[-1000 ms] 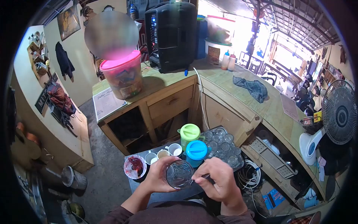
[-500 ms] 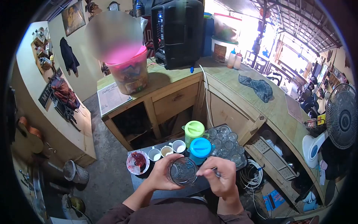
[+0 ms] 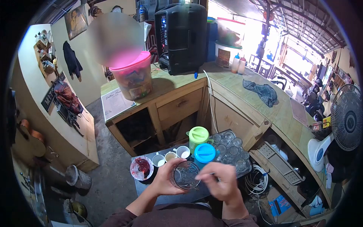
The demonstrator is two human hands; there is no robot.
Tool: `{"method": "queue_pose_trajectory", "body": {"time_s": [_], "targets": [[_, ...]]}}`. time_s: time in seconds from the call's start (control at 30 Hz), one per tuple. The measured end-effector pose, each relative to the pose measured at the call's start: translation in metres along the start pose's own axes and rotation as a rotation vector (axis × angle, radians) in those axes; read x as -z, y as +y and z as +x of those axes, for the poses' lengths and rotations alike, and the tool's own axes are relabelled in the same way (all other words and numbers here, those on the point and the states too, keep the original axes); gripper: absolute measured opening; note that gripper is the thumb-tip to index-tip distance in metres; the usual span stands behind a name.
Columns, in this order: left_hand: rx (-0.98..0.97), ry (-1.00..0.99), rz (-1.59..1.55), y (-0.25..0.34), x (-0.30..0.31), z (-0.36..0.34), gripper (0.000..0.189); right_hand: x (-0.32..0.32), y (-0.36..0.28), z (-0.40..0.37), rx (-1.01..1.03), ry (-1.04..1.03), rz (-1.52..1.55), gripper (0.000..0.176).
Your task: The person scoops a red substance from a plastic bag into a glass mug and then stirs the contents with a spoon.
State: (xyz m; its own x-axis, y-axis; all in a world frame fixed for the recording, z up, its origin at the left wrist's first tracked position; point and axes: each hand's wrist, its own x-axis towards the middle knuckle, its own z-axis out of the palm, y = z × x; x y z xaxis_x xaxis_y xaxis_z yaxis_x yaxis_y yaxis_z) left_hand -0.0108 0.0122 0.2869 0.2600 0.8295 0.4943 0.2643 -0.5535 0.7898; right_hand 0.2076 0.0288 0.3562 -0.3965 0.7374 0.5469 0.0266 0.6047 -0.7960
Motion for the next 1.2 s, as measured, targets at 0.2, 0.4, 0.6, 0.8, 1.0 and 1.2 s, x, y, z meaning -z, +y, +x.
{"method": "queue_pose_trajectory", "body": {"time_s": [0.2,0.4,0.6,0.8,1.0,1.2], "targets": [[-0.037,0.077,0.043,0.002,-0.003,0.000,0.083,-0.011,-0.001,0.006,0.014,-0.093,-0.104,0.032],[-0.045,0.142,-0.012,-0.008,-0.014,-0.004,0.084,-0.002,-0.009,0.005,-0.018,0.000,0.032,0.023],[-0.085,0.233,-0.021,-0.017,-0.023,-0.007,0.080,0.011,-0.014,-0.002,-0.026,0.055,0.088,0.016],[-0.261,0.324,-0.010,-0.023,-0.027,-0.012,0.075,-0.001,-0.014,-0.010,-0.137,-0.119,-0.005,0.020],[-0.338,0.338,0.094,-0.018,-0.022,-0.012,0.076,-0.013,-0.020,-0.009,-0.134,-0.187,-0.036,0.019],[-0.306,0.365,0.135,-0.018,-0.028,-0.016,0.074,-0.006,-0.016,-0.021,-0.199,-0.083,0.081,0.017]]}}
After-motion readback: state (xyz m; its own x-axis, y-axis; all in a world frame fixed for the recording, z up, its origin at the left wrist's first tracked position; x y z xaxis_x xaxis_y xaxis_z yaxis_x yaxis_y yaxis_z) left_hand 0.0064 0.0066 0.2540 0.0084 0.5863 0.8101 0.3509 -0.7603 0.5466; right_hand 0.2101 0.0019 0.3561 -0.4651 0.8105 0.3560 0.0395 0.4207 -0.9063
